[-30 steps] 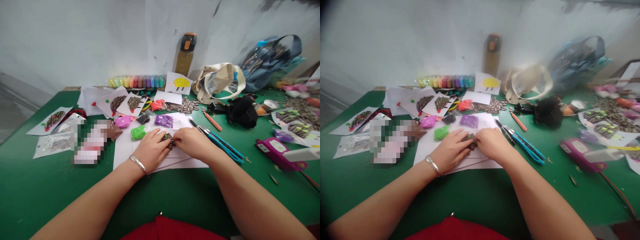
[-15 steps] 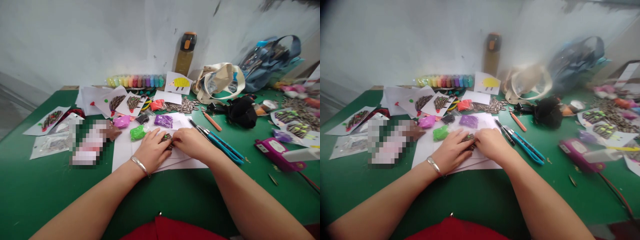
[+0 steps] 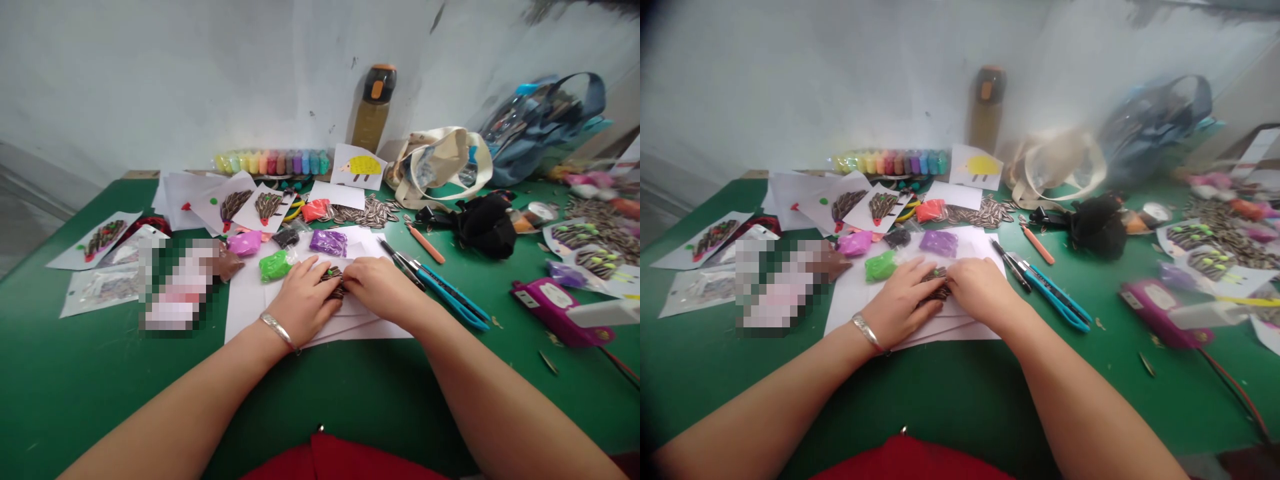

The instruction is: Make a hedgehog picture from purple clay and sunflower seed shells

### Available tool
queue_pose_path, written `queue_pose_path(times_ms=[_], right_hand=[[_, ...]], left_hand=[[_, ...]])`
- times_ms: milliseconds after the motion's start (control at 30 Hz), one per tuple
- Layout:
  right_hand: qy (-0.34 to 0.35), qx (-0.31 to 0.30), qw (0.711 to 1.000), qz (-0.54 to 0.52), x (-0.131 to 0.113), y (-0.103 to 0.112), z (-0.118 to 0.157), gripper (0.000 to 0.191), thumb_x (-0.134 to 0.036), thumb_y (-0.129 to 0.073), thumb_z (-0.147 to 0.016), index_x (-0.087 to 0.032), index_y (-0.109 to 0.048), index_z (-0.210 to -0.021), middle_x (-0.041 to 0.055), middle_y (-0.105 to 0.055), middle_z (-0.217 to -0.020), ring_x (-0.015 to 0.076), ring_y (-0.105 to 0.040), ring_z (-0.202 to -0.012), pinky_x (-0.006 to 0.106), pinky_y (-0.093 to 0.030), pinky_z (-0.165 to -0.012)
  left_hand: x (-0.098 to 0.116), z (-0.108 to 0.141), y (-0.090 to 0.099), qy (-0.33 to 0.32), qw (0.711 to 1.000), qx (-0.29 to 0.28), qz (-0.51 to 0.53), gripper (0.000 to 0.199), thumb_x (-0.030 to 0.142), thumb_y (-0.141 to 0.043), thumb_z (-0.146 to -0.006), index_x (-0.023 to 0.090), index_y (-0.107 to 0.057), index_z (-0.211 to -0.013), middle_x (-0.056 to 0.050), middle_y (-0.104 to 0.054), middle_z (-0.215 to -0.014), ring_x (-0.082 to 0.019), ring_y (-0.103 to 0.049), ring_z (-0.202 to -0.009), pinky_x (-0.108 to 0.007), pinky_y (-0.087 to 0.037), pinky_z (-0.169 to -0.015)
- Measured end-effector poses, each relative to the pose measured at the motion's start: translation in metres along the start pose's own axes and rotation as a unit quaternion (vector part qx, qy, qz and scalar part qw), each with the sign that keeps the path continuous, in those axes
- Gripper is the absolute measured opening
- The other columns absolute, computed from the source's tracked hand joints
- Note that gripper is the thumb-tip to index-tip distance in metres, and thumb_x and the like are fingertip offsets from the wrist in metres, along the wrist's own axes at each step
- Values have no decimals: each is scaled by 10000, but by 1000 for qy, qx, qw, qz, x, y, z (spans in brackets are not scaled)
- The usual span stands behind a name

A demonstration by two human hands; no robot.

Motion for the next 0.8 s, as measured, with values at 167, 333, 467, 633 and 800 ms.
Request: queue_pose_path(times_ms=[167, 333, 467, 633, 800], right_hand=[[-1, 5, 1000, -2, 0, -1, -1, 230, -190, -451, -908, -185, -661, -816, 49, -674, -853, 175, -590, -836, 274, -342, -735], [-2, 9, 1000, -3, 1, -3, -2, 212, -192, -472, -891, -191, -662, -796, 41, -673, -839, 174, -587, -818, 274, -342, -723], [1, 8, 1000, -11, 1, -5, -3, 198, -192, -485, -873, -194, -665, -790, 39, -676, -836, 171, -586, -820, 269, -343, -726], [-6, 19, 1000, -15, 0, -3, -3, 197, -188, -485, -857, -191, -657, -761, 35, -668, -796, 165, -579, -781, 265, -343, -700], [1, 24, 1000, -7, -1, -6, -5, 212, -184, -483, -856, -190, -655, -732, 36, -667, -771, 166, -581, -760, 271, -330, -670]], left_hand=[[0, 0, -2, 5, 1000, 1, -1, 390, 296, -550, -896, 162, -594, -1259, -153, -541, -1326, -367, -402, -1282, -590, -318, -1077], [-1, -1, -2, 13, 1000, 4, 13, 346, 286, -566, -888, 171, -627, -1209, -149, -551, -1320, -370, -407, -1286, -605, -312, -1081], [-1, -1, -2, 17, 1000, 1, 21, 318, 286, -560, -895, 170, -646, -1179, -146, -554, -1320, -362, -414, -1284, -606, -301, -1091], [-3, -2, -1, 18, 1000, -4, 25, 330, 289, -534, -911, 164, -642, -1197, -145, -553, -1318, -347, -424, -1278, -580, -307, -1099], [-2, -2, 0, 14, 1000, -8, 17, 320, 274, -518, -915, 152, -647, -1182, -150, -566, -1292, -337, -435, -1266, -574, -302, -1106]])
Point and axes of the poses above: each hand's wrist, its own z-axis away from the middle knuckle, its own y-axis out of the back of the hand, x = y × z, the point moved 4 cm from there along -z, towards the middle knuckle
